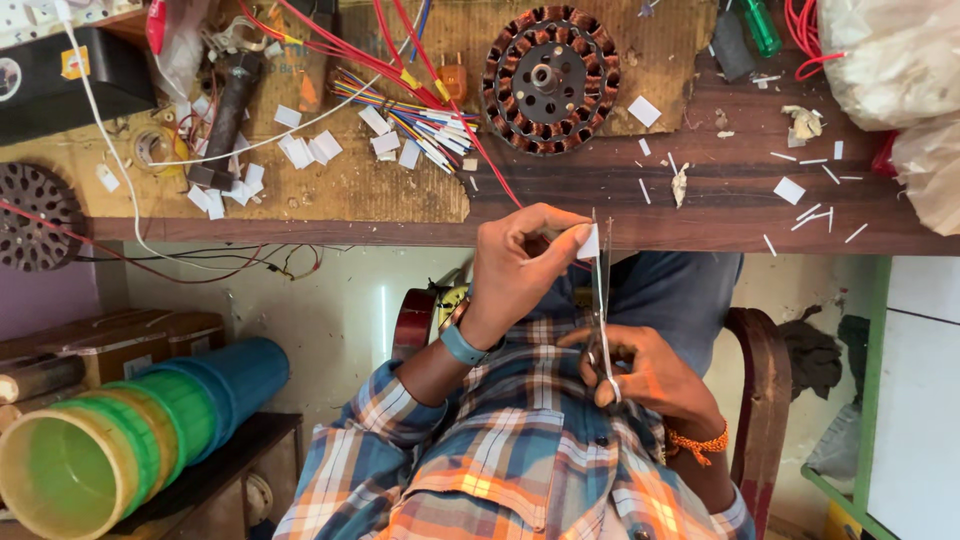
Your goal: The person sits at a cluttered workbench and uses scissors to cut small white plastic pieces, then inserts them into slots on a circular copper-wound stator. The person repeatedly cuts and places these pieces into the stator while handling red wires.
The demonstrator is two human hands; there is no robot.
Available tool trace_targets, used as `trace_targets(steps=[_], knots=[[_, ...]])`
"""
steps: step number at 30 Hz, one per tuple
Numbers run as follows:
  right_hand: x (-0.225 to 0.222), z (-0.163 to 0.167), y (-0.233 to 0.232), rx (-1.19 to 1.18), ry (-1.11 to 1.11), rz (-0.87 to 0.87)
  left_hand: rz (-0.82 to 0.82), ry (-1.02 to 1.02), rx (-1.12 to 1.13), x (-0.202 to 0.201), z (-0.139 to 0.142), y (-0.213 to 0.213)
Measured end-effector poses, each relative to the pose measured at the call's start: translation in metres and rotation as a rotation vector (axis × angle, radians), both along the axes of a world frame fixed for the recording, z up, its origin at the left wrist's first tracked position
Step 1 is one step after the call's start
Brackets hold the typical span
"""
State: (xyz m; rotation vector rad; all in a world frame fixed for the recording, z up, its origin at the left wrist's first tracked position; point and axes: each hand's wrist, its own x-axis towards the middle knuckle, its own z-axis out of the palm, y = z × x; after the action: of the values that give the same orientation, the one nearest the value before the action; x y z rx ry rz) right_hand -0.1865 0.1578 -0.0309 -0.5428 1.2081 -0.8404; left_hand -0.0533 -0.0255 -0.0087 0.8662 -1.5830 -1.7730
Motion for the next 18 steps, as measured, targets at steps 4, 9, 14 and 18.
trace_targets(steps=[4,9,14,18], knots=[[0.007,0.011,-0.008,-0.004,-0.003,-0.037,0.033,0.002,-0.067,0.006,0.004,-0.001],[0.012,0.014,-0.011,-0.052,-0.025,-0.082,0.024,0.020,-0.066,0.011,0.006,-0.003],[0.011,0.012,-0.007,-0.048,0.061,-0.054,-0.021,0.022,-0.023,0.015,0.006,-0.007],[0.010,0.004,-0.002,-0.068,0.122,-0.012,-0.047,0.068,-0.026,0.016,0.006,-0.006]])
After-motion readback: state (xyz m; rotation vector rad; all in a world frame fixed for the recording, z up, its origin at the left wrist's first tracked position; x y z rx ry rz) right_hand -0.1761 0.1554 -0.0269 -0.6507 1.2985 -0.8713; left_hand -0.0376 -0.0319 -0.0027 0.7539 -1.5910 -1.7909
